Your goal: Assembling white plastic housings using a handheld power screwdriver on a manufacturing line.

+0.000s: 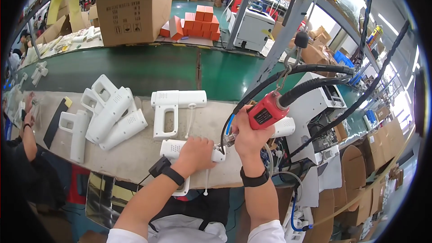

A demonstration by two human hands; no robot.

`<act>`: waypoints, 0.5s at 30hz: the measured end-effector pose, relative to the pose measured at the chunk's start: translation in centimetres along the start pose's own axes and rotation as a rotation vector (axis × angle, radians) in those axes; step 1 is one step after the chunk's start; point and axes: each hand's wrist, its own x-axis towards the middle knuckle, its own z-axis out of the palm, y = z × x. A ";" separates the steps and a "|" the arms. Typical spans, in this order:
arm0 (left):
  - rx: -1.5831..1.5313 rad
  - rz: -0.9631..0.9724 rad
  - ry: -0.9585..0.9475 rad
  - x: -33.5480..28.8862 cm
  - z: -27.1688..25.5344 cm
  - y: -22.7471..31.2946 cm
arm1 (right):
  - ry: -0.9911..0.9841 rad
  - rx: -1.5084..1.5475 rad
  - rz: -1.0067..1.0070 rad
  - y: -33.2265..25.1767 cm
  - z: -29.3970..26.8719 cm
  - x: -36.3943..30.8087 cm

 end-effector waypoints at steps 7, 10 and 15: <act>0.061 0.028 0.017 0.1 0.0 0.0 | 0.006 -0.089 0.050 2.4 -0.2 -0.5; 0.042 0.026 0.062 0.2 0.7 0.0 | -0.009 -0.150 0.075 3.0 -0.3 -0.5; 0.002 -0.016 0.086 0.2 1.0 0.0 | 0.043 -0.092 -0.019 0.5 -0.9 -0.7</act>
